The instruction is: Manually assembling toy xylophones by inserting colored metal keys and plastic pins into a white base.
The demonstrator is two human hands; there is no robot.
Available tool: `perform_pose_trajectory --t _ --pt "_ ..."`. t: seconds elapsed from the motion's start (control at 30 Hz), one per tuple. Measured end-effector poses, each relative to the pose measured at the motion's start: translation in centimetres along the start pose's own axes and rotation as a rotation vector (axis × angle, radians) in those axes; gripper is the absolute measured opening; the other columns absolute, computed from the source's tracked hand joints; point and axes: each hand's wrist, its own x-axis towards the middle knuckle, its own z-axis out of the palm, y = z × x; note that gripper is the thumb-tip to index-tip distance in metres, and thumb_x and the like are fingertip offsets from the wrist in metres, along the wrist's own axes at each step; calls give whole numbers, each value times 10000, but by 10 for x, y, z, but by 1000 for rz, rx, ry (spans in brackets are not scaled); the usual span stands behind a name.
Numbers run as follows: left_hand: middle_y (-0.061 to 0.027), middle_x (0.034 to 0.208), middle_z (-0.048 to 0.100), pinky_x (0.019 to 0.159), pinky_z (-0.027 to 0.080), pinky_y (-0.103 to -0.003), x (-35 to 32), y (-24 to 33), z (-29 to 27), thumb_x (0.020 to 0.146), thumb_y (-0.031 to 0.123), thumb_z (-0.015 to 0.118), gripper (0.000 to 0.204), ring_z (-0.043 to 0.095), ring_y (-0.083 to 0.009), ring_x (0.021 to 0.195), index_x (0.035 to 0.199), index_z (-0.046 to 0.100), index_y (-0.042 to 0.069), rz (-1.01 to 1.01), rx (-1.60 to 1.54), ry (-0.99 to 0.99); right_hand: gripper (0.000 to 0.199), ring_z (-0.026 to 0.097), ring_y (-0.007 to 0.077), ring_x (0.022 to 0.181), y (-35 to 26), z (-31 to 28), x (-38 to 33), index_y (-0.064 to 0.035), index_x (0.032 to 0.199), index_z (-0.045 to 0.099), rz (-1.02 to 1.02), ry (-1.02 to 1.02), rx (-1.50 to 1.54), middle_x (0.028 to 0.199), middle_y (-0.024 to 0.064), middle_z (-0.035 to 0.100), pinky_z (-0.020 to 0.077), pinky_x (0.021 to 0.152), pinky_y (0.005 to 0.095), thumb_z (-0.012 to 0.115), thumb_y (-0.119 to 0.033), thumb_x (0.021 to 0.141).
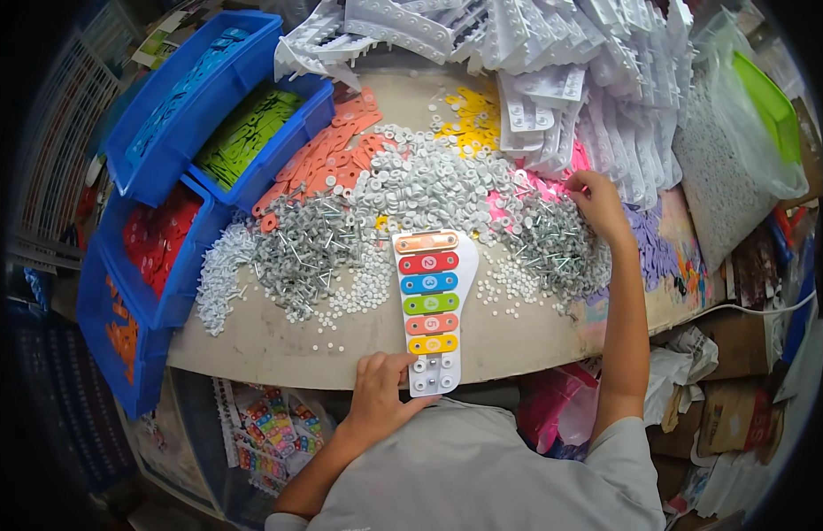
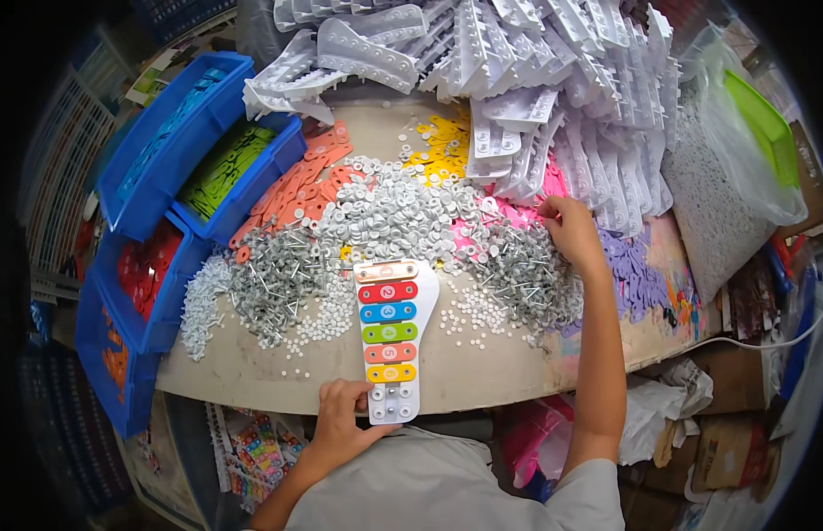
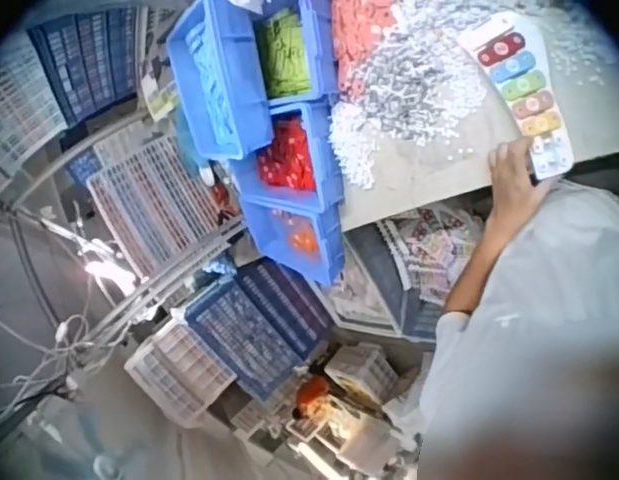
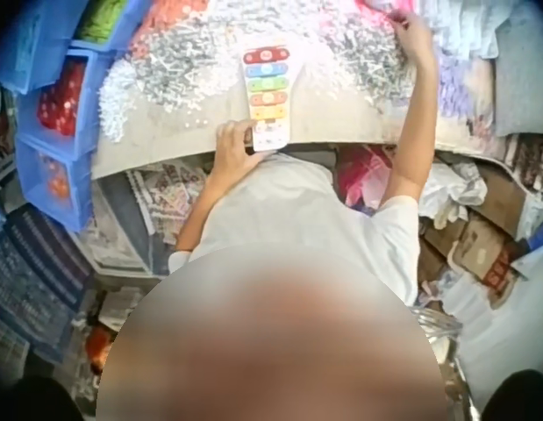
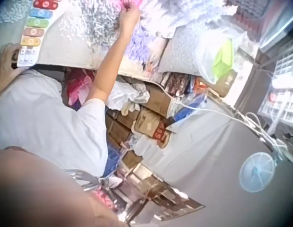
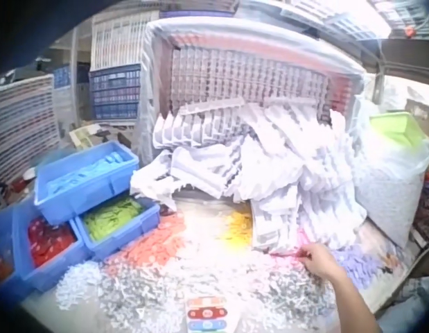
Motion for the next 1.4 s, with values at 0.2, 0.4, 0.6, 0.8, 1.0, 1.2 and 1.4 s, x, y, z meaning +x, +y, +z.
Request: perform_pose_trajectory --t 0.2,0.4,0.6,0.8,1.0,1.2,1.4 --pt "-39 900 589 833 385 -391 2 -2 0 652 302 934 725 544 -243 858 1225 547 85 38 2 -1 83 566 124 794 11 -6 2 -10 949 629 81 -77 202 832 27 614 469 746 292 675 -30 884" --pt "-40 889 577 834 384 -391 4 6 -10 652 300 933 732 528 -243 839 1239 549 89 -9 -39 -9 58 541 70 777 18 -8 -27 -12 974 611 81 460 349 850 -2 604 450 706 234 633 -66 970" --pt "-56 791 562 758 405 -362 7 9 -20 849 179 780 336 516 -234 748 1108 631 26 -19 -168 179 62 595 115 773 -116 9 -110 0 995 586 32 394 947 937 61 617 486 665 240 593 -60 1009" --pt "3 731 538 610 391 -259 18 37 -22 1077 212 520 273 491 -104 682 980 665 1 -460 -1087 -191 162 657 267 842 -193 51 -184 -20 915 586 -446 -9 973 981 159 598 572 778 377 524 127 886" --pt "8 664 471 570 363 -260 15 43 -22 1062 225 564 252 413 -85 614 975 646 3 -470 -1169 -223 259 666 266 918 -194 62 -200 -4 971 610 -380 -79 829 1038 170 625 556 831 367 474 176 844" --pt "-118 731 595 567 459 -362 6 35 -19 954 173 681 172 580 -230 620 860 665 30 -316 -468 -58 128 629 93 865 -201 59 -213 23 1031 646 59 -333 750 937 51 675 512 726 245 673 11 906" --pt "-56 845 586 810 396 -402 11 7 -8 942 213 680 187 545 -257 804 971 564 69 -169 -56 173 113 632 107 784 -212 73 -207 17 1011 638 121 -268 684 880 57 673 504 692 253 685 -5 911"
